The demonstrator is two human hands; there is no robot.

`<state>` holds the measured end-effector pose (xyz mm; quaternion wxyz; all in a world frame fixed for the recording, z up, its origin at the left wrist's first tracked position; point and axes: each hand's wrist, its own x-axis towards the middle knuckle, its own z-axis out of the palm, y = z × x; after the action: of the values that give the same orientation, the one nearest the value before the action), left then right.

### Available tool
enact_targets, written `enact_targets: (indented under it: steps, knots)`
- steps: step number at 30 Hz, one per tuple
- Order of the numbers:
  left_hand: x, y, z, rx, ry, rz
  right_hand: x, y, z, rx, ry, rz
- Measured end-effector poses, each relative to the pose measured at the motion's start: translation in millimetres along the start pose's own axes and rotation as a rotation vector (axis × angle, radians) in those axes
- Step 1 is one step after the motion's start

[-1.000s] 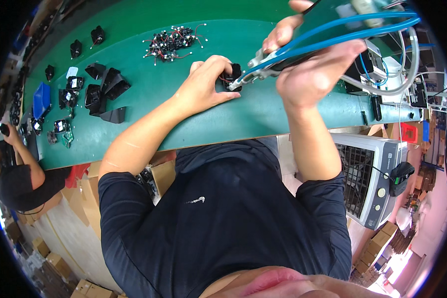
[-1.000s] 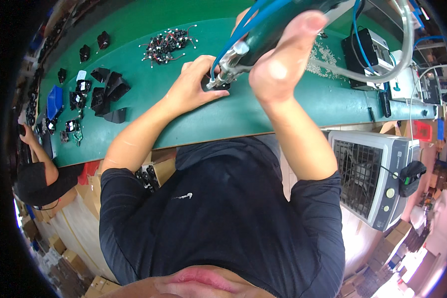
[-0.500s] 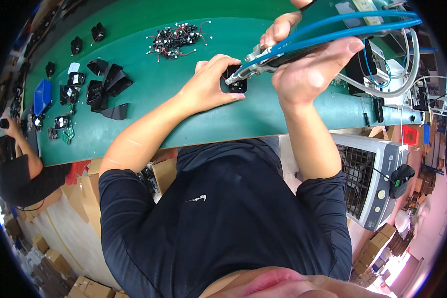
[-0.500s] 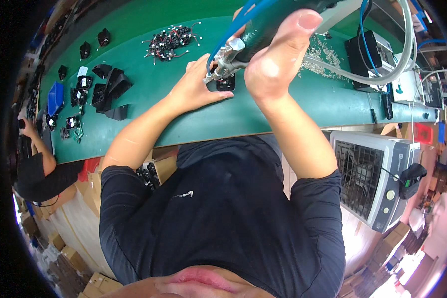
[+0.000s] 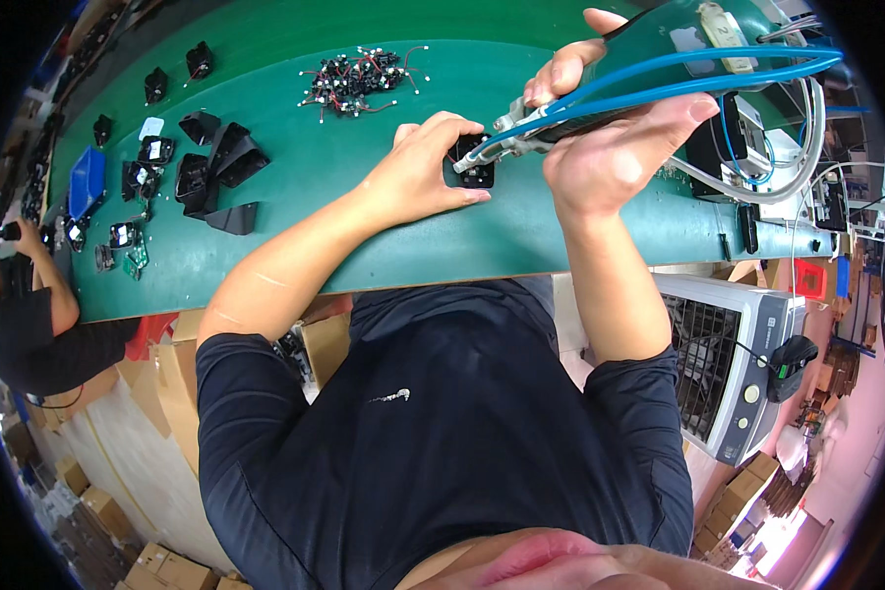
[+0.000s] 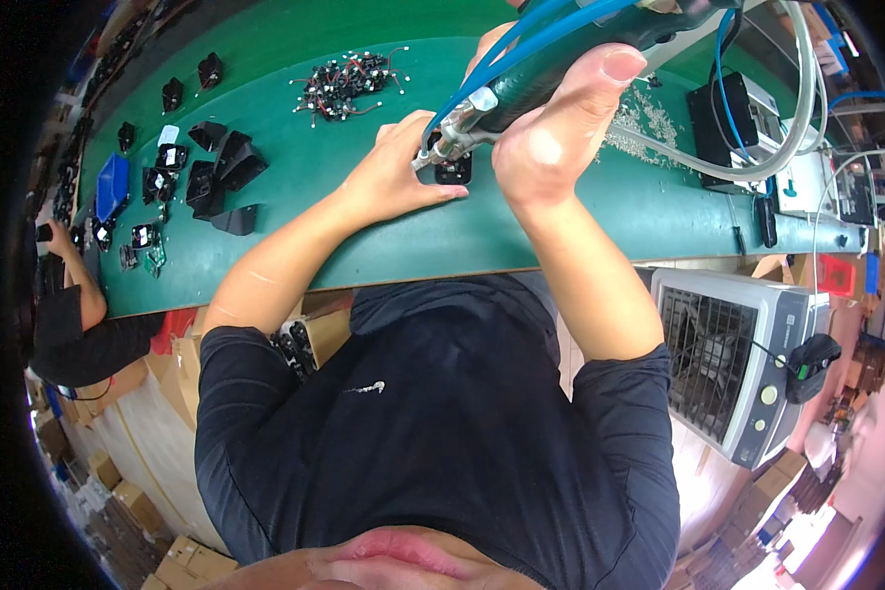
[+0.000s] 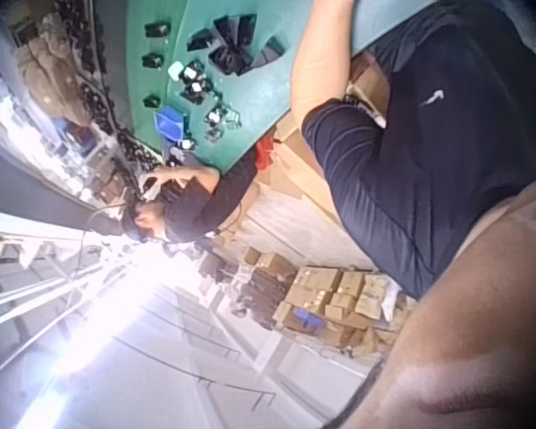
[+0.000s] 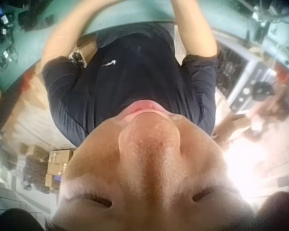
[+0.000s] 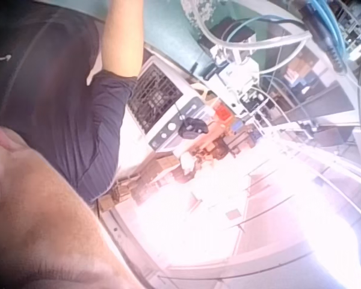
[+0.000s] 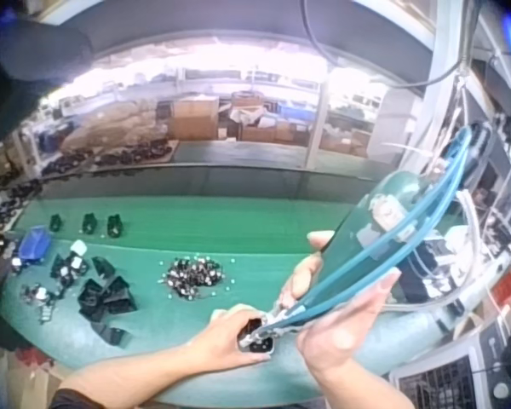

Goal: The person assembles electronic housings, plastic components, and circuit boards by hand, securing them with screws using a pneumatic screwdriver on an assembly line.

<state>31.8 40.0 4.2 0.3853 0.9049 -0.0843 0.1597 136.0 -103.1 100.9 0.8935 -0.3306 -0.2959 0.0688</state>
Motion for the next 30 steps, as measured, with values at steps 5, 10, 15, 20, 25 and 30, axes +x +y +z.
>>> enact_targets:
  steps: [5, 10, 15, 20, 25, 30]
  knots:
    - [0.9, 0.0, -2.1, -0.009, -0.010, 0.008, -1.4, -12.6, 13.7, -0.383, 0.027, 0.046]
    - [1.8, 0.2, -5.0, 0.005, 0.000, 0.022, -2.4, -6.1, 10.9, -0.272, -0.004, 0.064]
    - [-1.5, 2.2, -8.4, 0.052, -0.011, 0.040, 28.7, -30.2, 32.9, -0.300, 0.049, -0.040]
    - [28.9, 7.7, -60.7, 0.232, 0.181, -0.036, 67.4, -124.7, 34.0, -0.481, -0.018, -0.174]
    - [72.7, -68.8, -160.5, 0.656, 0.251, -0.490, 57.7, -112.4, -2.9, -0.618, 0.031, -0.254]
    - [76.9, -162.8, -181.3, 0.837, -0.184, -0.835, 38.6, -92.7, -15.8, -0.640, 0.029, -0.163]
